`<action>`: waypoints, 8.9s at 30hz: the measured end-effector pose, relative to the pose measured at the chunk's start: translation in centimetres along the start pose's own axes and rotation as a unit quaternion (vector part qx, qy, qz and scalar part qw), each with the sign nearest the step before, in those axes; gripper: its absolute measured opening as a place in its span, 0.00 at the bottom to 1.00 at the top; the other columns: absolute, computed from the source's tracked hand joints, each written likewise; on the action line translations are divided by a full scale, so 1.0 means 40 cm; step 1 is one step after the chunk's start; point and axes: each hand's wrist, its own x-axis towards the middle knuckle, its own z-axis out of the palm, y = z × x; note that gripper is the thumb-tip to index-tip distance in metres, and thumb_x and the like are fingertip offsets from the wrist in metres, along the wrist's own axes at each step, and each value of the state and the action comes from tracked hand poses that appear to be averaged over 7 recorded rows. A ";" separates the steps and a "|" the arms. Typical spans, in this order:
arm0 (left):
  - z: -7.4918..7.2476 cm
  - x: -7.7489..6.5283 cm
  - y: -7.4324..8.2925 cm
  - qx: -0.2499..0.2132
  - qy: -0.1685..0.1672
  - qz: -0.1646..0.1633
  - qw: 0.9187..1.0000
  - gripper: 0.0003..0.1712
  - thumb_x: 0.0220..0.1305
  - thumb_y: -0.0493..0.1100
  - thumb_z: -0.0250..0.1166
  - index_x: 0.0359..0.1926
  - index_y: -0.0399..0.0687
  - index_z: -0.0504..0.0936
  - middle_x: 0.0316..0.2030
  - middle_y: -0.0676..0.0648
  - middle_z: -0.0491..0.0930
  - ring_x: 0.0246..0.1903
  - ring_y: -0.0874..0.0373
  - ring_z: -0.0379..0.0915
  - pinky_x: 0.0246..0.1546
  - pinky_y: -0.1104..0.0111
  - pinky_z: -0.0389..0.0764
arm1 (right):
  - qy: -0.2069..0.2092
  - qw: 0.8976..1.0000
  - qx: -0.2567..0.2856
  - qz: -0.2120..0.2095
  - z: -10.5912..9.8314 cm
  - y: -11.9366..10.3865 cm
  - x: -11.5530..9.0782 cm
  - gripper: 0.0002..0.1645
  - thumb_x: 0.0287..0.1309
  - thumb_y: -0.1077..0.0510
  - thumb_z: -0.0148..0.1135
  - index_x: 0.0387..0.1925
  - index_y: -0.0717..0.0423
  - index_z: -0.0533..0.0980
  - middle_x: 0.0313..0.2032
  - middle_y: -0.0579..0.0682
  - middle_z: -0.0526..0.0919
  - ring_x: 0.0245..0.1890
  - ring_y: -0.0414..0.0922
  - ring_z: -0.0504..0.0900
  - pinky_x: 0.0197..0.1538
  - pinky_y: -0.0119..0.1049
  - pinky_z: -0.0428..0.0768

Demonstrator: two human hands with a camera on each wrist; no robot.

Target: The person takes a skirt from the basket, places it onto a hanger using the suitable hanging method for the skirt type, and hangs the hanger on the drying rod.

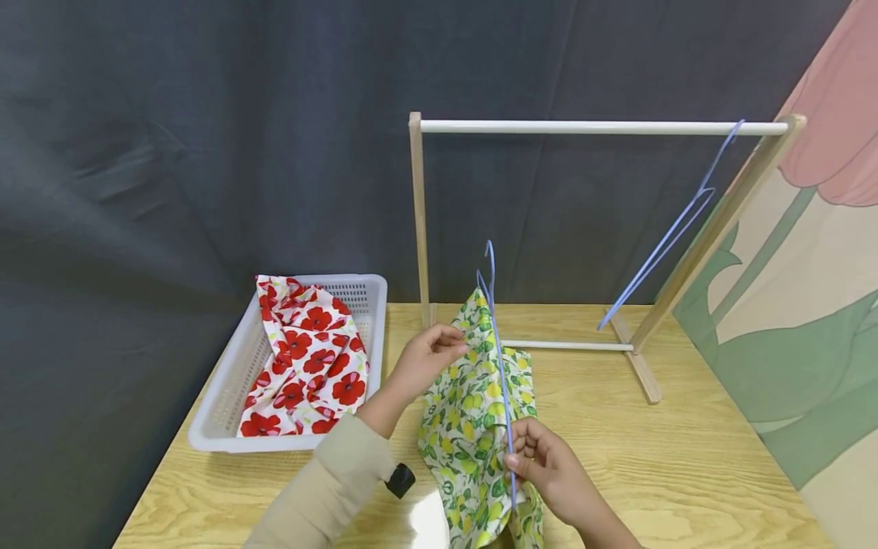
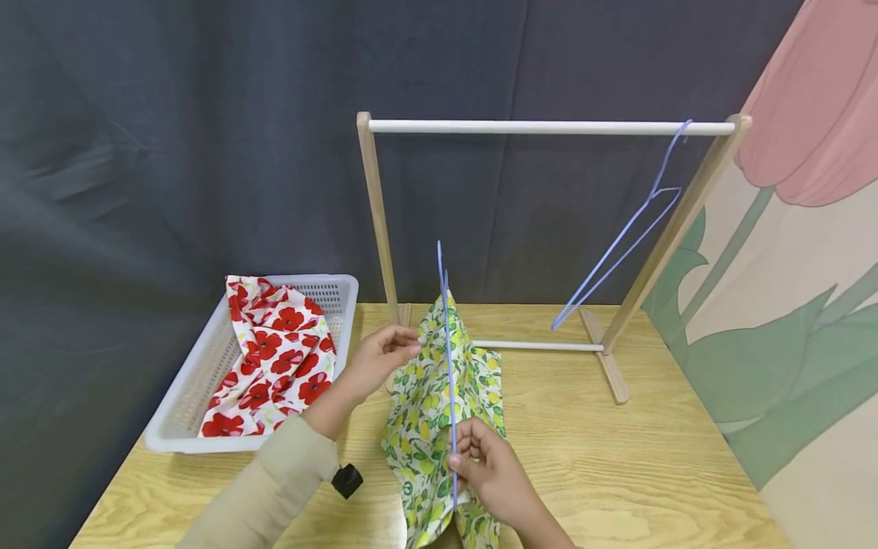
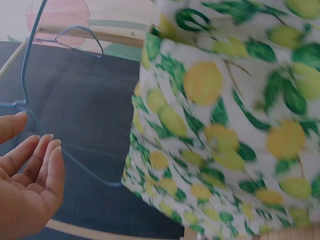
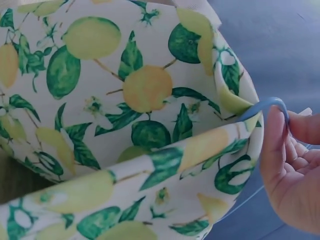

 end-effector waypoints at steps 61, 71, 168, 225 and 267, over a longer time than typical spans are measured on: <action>-0.267 -0.192 -0.250 0.157 0.101 -0.212 0.959 0.25 0.56 0.40 0.57 0.52 0.31 0.63 0.51 0.33 0.65 0.51 0.41 0.59 0.45 0.53 0.66 | -0.052 0.986 0.023 -0.158 -0.099 -0.118 0.093 0.11 0.58 0.75 0.37 0.38 0.63 0.65 0.27 0.48 0.69 0.26 0.38 0.70 0.27 0.28 0.71; -0.307 -0.191 -0.278 0.235 0.079 -0.220 0.943 0.37 0.50 0.42 0.62 0.57 0.29 0.57 0.53 0.32 0.61 0.50 0.41 0.58 0.48 0.51 0.63 | -0.073 0.973 0.061 -0.211 -0.102 -0.095 0.104 0.15 0.57 0.77 0.35 0.41 0.66 0.66 0.30 0.48 0.71 0.27 0.38 0.71 0.26 0.28 0.71; -0.398 -0.140 -0.320 0.412 0.048 -0.265 0.871 0.38 0.37 0.34 0.65 0.52 0.27 0.61 0.40 0.31 0.71 0.30 0.46 0.68 0.27 0.59 0.70 | -0.048 0.961 0.158 -0.223 -0.098 -0.141 0.183 0.13 0.57 0.75 0.37 0.36 0.65 0.70 0.26 0.50 0.74 0.24 0.38 0.73 0.25 0.25 0.72; -0.452 -0.149 -0.264 0.214 0.138 -0.212 0.944 0.28 0.52 0.38 0.59 0.51 0.26 0.63 0.49 0.30 0.64 0.49 0.40 0.59 0.49 0.52 0.60 | 0.428 0.882 -0.151 -0.127 0.064 -0.167 0.079 0.06 0.47 0.75 0.55 0.31 0.69 0.72 0.29 0.49 0.75 0.27 0.36 0.74 0.30 0.24 0.73; -0.483 -0.129 -0.130 0.264 0.195 -0.015 0.945 0.17 0.46 0.36 0.65 0.37 0.37 0.70 0.31 0.39 0.74 0.32 0.45 0.68 0.33 0.57 0.66 | 0.381 0.908 -0.132 -0.112 0.277 -0.122 0.102 0.14 0.44 0.77 0.56 0.37 0.71 0.70 0.36 0.55 0.74 0.34 0.39 0.74 0.35 0.27 0.74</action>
